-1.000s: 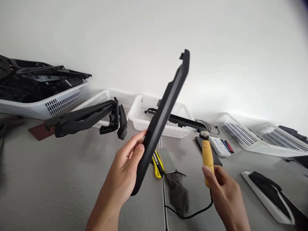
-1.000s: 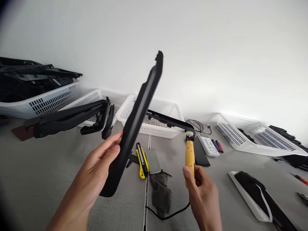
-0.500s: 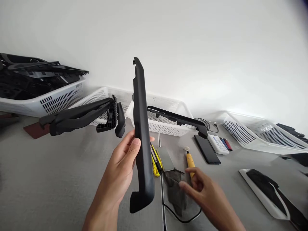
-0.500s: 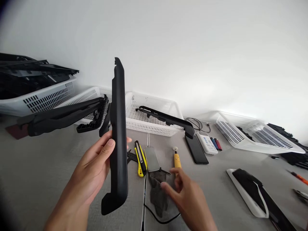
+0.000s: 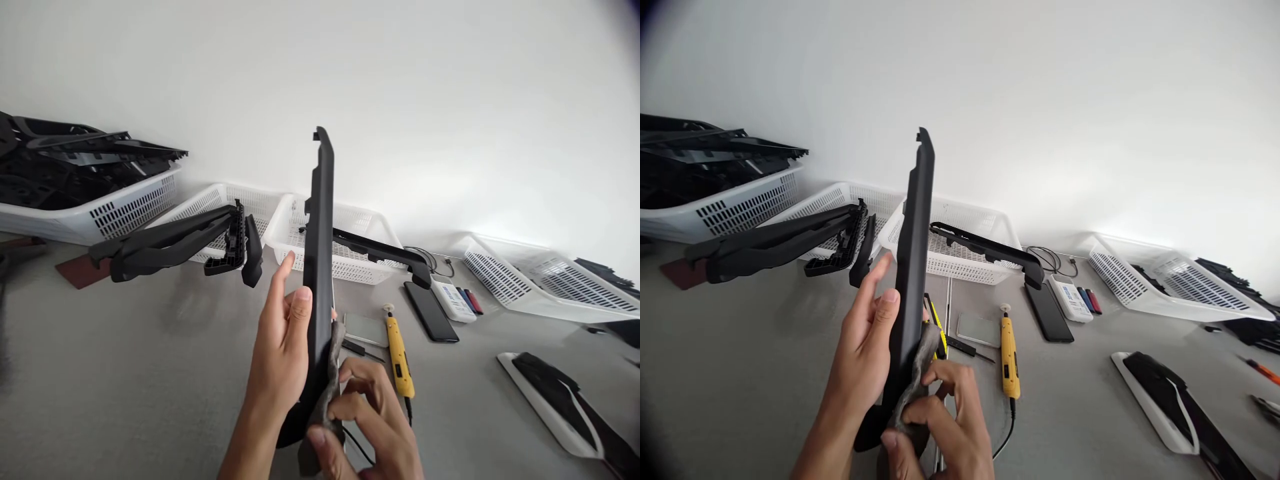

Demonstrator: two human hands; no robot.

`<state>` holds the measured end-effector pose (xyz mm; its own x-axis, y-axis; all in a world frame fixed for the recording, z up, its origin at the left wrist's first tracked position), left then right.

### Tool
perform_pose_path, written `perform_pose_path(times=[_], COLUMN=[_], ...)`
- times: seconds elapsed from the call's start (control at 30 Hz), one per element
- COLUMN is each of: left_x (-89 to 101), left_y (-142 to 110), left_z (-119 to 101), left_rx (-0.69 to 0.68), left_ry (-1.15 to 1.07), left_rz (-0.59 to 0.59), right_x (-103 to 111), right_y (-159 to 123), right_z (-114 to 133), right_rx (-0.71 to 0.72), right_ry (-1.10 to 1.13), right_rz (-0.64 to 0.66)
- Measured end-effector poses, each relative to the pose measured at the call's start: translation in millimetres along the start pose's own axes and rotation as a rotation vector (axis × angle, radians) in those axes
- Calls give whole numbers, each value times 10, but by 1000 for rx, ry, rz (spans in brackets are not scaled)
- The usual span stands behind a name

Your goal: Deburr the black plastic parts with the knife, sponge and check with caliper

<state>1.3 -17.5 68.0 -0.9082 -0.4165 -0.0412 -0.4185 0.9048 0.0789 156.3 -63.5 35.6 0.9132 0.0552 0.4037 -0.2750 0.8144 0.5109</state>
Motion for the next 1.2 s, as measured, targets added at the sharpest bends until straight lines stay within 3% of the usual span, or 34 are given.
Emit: perform_pose_path(times=[0.1, 0.2, 0.3, 0.43, 0.57, 0.67, 0.77, 0.87, 1.03, 1.1, 1.2], left_x=[-76, -216, -332, -387, -372, -359, -358, -358, -229, -160, -116], left_y=[-22, -69, -142, -222, -232, -198, -152, -100, -14, -1, -8], left_z=[29, 30, 15, 6, 10, 16, 35, 91, 227, 254, 214], left_rx=[-78, -125, -177, -264, -299, -294, -279, -262, -189, -124, -49], left_ry=[80, 72, 80, 138, 183, 199, 185, 168, 66, 33, 38], left_rz=[1, 159, 281, 339, 346, 315, 231, 139, -58, -123, -178], right_x=[-42, 103, 331, 685, 947, 978, 817, 502, -26, -93, -14], right_y=[74, 347, 815, 1650, 2405, 2613, 2464, 2050, 1171, 931, 793], right_z=[-98, -108, -32, 33, 49, 115, 199, 216, 121, 90, -11], right_rx=[32, 80, 114, 155, 264, 342, 374, 352, 222, 125, -126], right_ry=[-22, -79, -139, -117, -131, -233, -275, -254, -82, 2, 127], right_rz=[-86, -184, -361, -590, -566, -619, -666, -585, -260, -129, 161])
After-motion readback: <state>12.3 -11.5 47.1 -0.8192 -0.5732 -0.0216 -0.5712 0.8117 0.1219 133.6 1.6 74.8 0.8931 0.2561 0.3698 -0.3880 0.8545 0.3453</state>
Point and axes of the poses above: each hand's wrist, its own y-axis towards the middle knuckle, its own x-axis out of the back of the hand, z = x × y, the point moved 3 cm from there along y, towards the middle knuckle, and after that the axes turned 5 degrees about y, right-handed, at the moved point
